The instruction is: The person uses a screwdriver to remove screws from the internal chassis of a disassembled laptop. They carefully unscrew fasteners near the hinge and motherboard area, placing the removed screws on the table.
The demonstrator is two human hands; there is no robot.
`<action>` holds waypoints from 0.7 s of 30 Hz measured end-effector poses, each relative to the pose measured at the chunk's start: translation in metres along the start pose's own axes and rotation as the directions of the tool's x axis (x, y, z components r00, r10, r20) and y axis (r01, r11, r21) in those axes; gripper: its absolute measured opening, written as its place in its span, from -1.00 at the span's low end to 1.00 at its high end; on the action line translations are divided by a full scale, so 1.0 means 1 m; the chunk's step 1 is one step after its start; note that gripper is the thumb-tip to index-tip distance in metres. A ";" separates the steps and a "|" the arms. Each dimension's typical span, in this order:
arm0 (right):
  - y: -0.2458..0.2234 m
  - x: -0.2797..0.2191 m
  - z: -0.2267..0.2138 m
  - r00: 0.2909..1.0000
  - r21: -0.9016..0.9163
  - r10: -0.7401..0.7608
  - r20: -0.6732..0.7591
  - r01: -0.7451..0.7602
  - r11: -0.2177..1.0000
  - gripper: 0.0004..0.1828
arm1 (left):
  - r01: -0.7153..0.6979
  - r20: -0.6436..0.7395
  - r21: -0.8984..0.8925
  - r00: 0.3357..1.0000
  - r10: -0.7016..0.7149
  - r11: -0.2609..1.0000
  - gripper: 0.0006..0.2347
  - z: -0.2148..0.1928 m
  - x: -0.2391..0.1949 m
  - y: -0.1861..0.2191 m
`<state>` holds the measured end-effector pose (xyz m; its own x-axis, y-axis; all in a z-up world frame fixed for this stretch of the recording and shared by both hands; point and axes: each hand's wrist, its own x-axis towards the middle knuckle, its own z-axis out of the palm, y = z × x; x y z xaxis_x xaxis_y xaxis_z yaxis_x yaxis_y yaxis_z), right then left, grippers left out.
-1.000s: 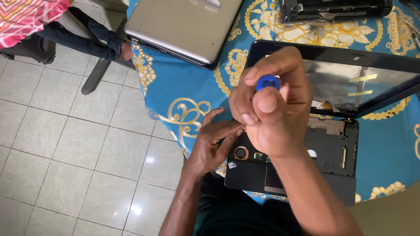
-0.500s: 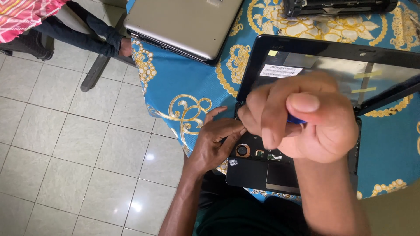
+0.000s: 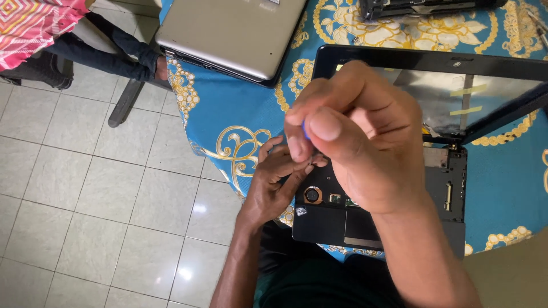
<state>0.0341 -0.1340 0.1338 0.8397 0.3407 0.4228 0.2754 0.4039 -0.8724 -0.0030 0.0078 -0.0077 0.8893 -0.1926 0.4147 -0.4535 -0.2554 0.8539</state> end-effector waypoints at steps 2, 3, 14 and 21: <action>-0.014 0.000 0.004 0.998 -0.069 0.064 -0.001 -0.064 0.996 -0.76 | -0.018 0.004 0.000 1.000 0.018 1.000 -0.87 0.000 0.000 -0.002; -0.021 0.000 0.007 0.991 -0.134 0.133 -0.001 -0.132 0.982 -0.71 | -0.030 0.001 0.003 1.000 0.030 1.000 -0.86 0.000 -0.001 -0.004; 0.013 0.003 -0.002 0.983 0.280 -0.086 0.163 0.037 0.959 -0.70 | -0.053 -0.039 0.006 0.998 0.053 0.999 -0.92 0.005 -0.007 -0.016; 0.006 -0.006 -0.021 0.957 -0.407 -0.267 0.112 0.289 0.866 -0.71 | -0.040 -0.088 0.022 0.995 0.042 0.999 -0.96 0.007 -0.007 -0.017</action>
<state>0.0407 -0.1513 0.1210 0.6781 0.3131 0.6650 0.6720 0.1025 -0.7334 -0.0015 0.0072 -0.0270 0.8712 -0.1193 0.4762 -0.4901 -0.2682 0.8294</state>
